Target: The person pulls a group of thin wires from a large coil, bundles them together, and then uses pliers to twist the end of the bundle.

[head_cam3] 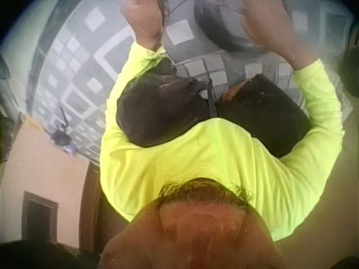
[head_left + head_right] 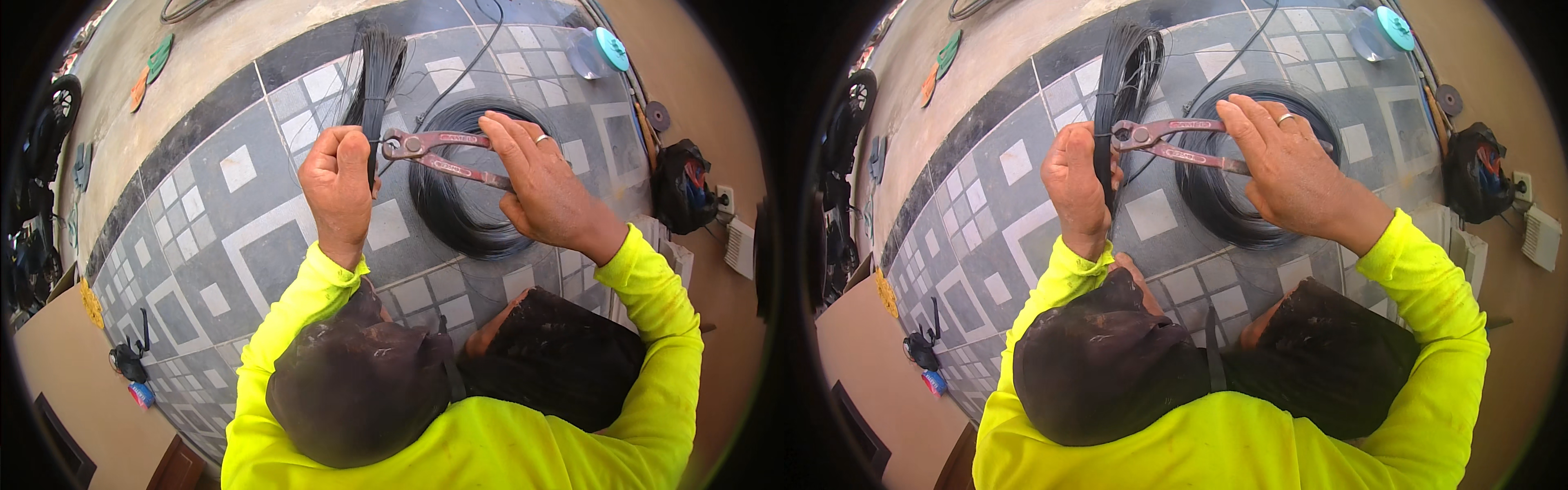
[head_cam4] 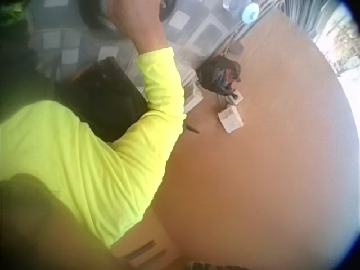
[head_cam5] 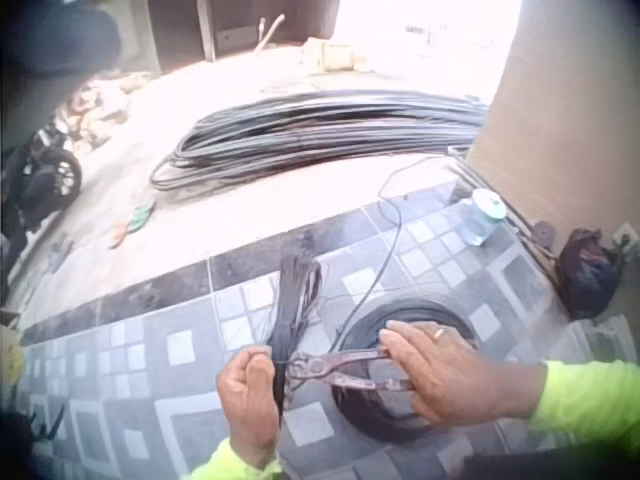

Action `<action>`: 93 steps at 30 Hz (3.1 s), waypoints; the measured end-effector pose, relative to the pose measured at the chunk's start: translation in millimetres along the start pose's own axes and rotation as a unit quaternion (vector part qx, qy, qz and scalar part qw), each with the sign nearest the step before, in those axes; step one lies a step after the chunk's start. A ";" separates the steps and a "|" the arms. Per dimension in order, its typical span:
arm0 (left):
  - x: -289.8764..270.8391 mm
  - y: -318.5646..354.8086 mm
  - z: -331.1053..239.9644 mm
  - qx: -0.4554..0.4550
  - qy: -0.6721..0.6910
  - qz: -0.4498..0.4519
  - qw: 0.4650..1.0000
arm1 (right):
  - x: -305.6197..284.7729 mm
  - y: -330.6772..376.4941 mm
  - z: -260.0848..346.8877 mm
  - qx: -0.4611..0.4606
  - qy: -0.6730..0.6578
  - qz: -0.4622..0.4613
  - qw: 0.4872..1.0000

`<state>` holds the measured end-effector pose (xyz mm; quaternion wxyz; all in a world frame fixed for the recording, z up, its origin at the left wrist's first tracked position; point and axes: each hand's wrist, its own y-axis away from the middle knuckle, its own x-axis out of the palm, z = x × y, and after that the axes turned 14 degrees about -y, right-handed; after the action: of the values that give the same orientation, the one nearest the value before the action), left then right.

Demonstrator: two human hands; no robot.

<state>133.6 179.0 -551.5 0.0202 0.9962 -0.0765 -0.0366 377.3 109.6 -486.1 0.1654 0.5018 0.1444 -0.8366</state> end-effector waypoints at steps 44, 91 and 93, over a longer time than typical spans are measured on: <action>-89.8 -38.9 135.1 0.156 -0.639 -0.025 0.753 | 137.3 232.7 -104.9 0.573 -0.184 -0.165 0.781; 55.5 17.5 74.1 -0.297 0.159 0.331 0.881 | 105.3 178.6 -44.1 0.086 -0.151 -0.132 0.976; 54.1 5.7 65.8 -0.293 0.090 0.280 0.910 | 100.0 181.2 -46.0 0.087 -0.145 -0.147 0.974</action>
<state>181.1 162.8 -620.6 0.3271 0.8825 -0.3357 0.0400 446.0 -48.6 -609.4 0.0149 0.3610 0.1176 -0.9250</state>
